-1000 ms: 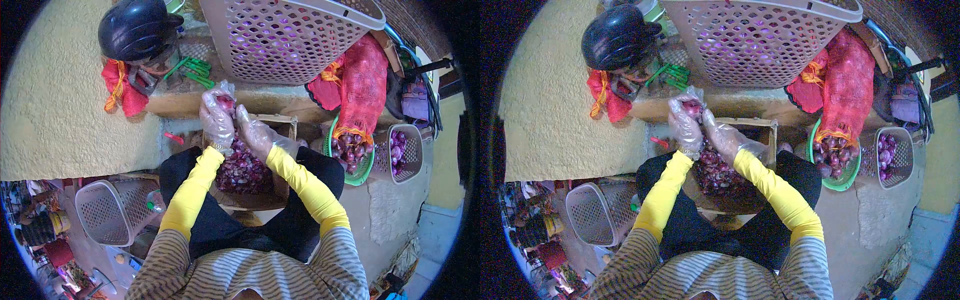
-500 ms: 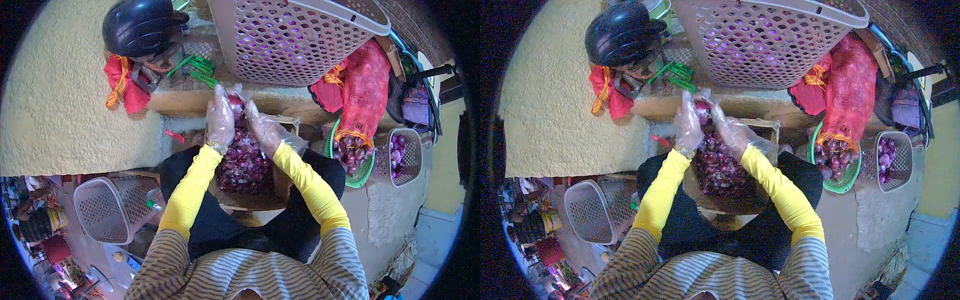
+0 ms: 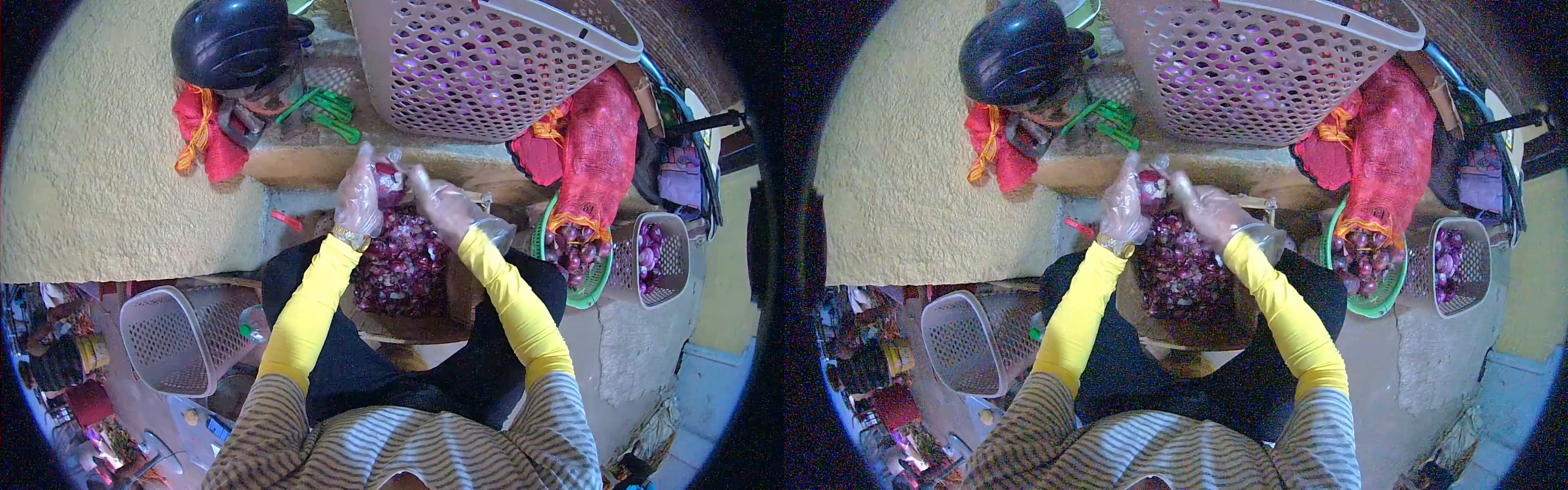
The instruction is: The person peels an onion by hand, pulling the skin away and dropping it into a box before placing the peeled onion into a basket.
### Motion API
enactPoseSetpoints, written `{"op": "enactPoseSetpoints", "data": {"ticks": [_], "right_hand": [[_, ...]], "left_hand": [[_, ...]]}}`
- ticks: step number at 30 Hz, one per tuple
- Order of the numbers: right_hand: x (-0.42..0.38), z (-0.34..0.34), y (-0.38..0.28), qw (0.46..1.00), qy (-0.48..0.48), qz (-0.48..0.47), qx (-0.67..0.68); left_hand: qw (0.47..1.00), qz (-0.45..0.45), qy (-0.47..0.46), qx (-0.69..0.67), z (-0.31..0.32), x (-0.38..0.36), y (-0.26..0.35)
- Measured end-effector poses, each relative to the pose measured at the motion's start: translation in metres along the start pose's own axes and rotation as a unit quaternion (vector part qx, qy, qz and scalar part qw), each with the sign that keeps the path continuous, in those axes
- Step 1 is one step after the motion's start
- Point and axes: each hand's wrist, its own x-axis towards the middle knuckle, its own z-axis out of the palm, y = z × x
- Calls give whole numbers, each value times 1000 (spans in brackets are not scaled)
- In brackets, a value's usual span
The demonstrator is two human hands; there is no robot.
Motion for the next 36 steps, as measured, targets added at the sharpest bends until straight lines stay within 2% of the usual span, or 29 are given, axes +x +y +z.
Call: {"op": "enactPoseSetpoints", "data": {"ticks": [1, 2, 3, 5, 6, 7, 8, 9, 10, 11, 13, 14, 15, 16, 18, 21, 22, 24, 26, 27, 29, 30, 32, 33, 34, 35, 36], "right_hand": [[-1, -1, 3, 997, 22, 20, 68], [0, -2, 8, 997, 22, 20, 69], [1, -3, 14, 987, 7, 31, 156], [6, -3, 27, 943, -23, 54, 328], [13, -2, 35, 934, -26, 79, 348], [11, 1, 31, 934, -26, 79, 348], [9, 7, 24, 927, 18, 29, 372], [5, 9, 19, 916, 63, -20, 395], [2, 8, 18, 916, 63, -20, 395], [-1, 5, 16, 935, 56, -19, 349], [-2, 1, 19, 952, 48, -19, 302], [0, -3, 24, 976, 34, -44, 212], [1, -6, 26, 990, 20, -70, 119], [0, -8, 23, 990, 20, -70, 119], [-6, -12, 14, 978, 43, -205, 4], [6, -1, 32, 971, 62, -225, -49], [6, -1, 29, 971, 62, -225, -48], [5, -1, 23, 981, -5, -180, -67], [10, 7, 33, 978, 10, -203, -51], [12, 12, 38, 973, 25, -226, -36], [14, 19, 39, 964, 42, -262, 5], [15, 22, 40, 952, 58, -298, 45], [18, 25, 41, 949, 60, -303, 54], [19, 26, 42, 947, 63, -308, 63], [16, 23, 36, 947, 62, -308, 63], [11, 19, 28, 954, 41, -287, 76], [8, 18, 23, 959, 20, -267, 89]], "left_hand": [[998, 26, -7, 63, 13, -21, 13], [991, 53, -14, 125, 20, -32, 21], [991, 53, -14, 126, -3, -12, 2], [995, 68, -64, -17, -65, 42, -48], [995, 68, -64, -17, -61, 35, -44], [943, 192, -41, 267, -50, 19, -34], [797, 297, -14, 525, -41, 6, -24], [797, 297, -15, 525, -35, 1, -17], [763, 291, 10, 577, -29, -4, -13], [726, 284, 35, 626, -26, -7, -10], [720, 300, 51, 624, -23, -9, -8], [715, 316, 66, 621, -21, -10, -7], [715, 316, 66, 620, -19, -11, -6], [720, 292, 76, 625, -17, -12, -4], [724, 267, 85, 630, -17, -12, -4], [732, 281, 73, 616, -21, -10, -6], [720, 285, 74, 628, -22, -10, -6], [708, 290, 74, 640, -22, -8, -9], [747, 328, 48, 577, -21, -5, -11], [746, 327, 48, 577, -21, -4, -12], [861, 243, 44, 445, -14, -7, -10], [861, 243, 44, 445, -13, -9, -7], [713, 298, 69, 631, -12, -16, -2], [713, 298, 69, 631, -14, -11, -5], [855, 259, 58, 446, -12, -3, -9], [949, 206, 44, 236, -12, 2, -13], [949, 206, 44, 236, -16, 4, -16]]}}
